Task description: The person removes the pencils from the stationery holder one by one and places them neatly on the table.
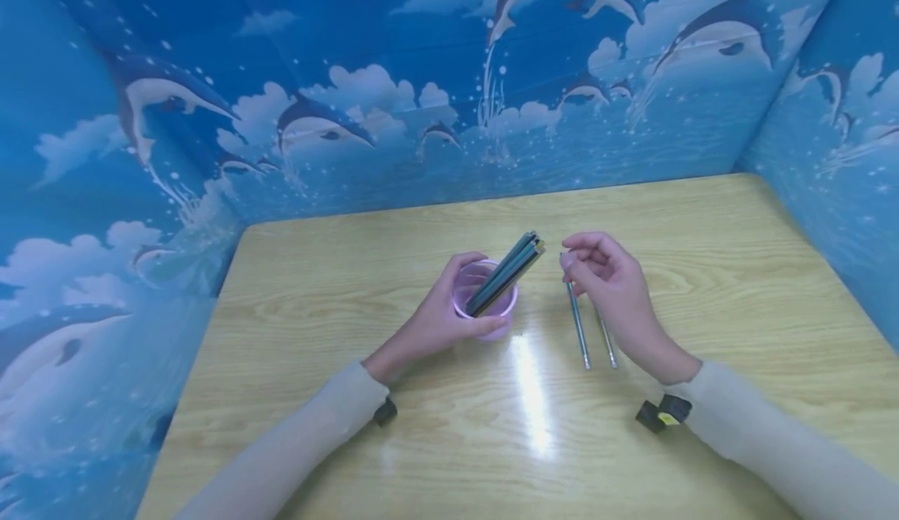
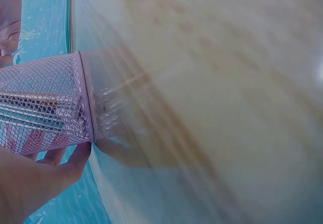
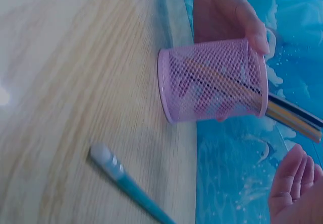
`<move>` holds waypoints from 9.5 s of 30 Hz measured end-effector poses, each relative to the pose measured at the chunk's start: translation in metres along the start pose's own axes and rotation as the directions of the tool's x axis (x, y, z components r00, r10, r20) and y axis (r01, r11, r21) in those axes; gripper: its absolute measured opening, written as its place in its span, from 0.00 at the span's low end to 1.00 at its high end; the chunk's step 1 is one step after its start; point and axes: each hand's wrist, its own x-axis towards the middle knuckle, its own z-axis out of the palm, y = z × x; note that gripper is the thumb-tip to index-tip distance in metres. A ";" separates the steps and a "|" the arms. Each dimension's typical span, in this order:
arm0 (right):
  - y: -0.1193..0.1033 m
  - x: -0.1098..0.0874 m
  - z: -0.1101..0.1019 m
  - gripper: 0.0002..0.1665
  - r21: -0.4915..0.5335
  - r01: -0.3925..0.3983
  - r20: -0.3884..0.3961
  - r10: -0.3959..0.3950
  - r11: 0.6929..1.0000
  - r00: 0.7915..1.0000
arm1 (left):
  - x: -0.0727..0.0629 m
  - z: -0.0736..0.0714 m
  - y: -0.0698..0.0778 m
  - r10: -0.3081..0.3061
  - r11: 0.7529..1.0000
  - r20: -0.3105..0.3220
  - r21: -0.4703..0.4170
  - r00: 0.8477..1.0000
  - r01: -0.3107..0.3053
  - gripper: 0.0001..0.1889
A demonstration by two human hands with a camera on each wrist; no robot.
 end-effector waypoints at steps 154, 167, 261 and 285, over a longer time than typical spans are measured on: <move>0.049 0.064 -0.086 0.21 -0.659 -0.221 0.066 0.348 0.719 0.935 | -0.001 -0.001 0.002 -0.037 0.999 -0.002 0.022 0.999 0.037 0.48; 0.051 0.063 -0.086 0.21 -0.701 -0.178 0.064 0.310 0.690 0.949 | -0.001 -0.001 0.000 -0.023 0.999 -0.004 0.022 1.000 0.023 0.48; -0.008 -0.001 0.035 0.14 -0.132 -0.025 -0.054 0.018 0.991 0.998 | -0.002 -0.001 -0.001 -0.018 0.999 0.006 0.027 1.000 0.018 0.48; -0.030 -0.006 0.017 0.08 0.154 0.243 -0.255 -0.199 0.958 0.946 | -0.001 -0.001 0.000 -0.003 1.000 0.009 0.009 1.000 0.003 0.49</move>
